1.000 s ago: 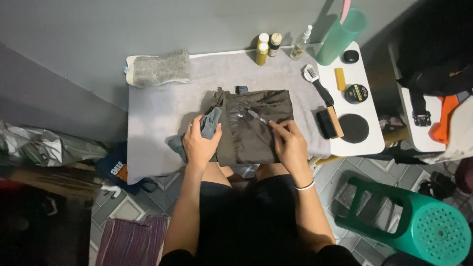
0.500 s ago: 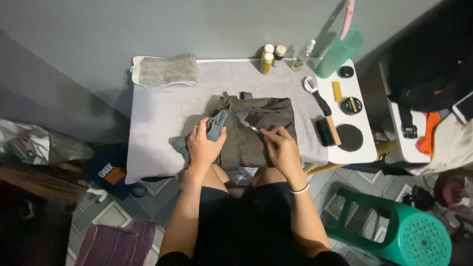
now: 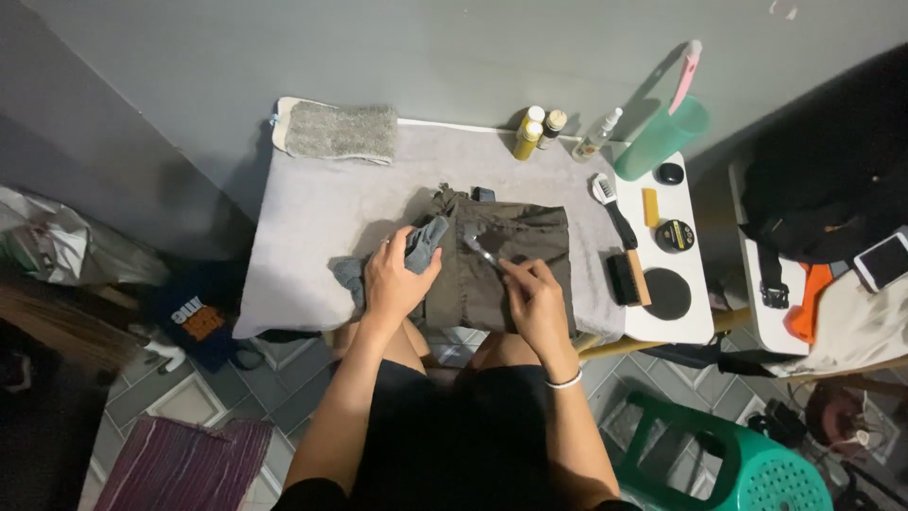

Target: The person is applying a liquid, likely glue or edge paint, to the surface and seams of a small bag using a small applicator tool.

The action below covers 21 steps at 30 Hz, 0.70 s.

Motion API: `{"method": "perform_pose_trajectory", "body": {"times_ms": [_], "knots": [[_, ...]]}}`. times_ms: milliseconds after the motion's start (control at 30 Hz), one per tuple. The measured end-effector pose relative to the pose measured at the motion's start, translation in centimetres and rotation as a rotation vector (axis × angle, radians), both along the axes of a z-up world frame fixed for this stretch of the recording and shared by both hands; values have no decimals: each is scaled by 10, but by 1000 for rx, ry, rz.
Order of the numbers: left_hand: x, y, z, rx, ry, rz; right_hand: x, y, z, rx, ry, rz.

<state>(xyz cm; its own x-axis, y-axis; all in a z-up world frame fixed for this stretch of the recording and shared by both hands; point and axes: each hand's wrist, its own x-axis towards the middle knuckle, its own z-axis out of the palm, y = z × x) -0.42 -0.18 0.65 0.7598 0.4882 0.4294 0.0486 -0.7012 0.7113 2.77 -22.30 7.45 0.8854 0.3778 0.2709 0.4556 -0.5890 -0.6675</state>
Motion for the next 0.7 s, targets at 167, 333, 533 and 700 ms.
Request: {"method": "perform_pose_trajectory", "body": {"times_ms": [167,333,533,700], "knots": [[1,-1,-2,33,27,26,2,-1,-2,63,65,41],[0,-4,1,42,15,17,-2,0,3,195,166,79],[0,-6,7,48,12,46,-1,-1,4,160,122,65],[1,-6,-3,30,56,61,0,-4,6,187,142,76]]}}
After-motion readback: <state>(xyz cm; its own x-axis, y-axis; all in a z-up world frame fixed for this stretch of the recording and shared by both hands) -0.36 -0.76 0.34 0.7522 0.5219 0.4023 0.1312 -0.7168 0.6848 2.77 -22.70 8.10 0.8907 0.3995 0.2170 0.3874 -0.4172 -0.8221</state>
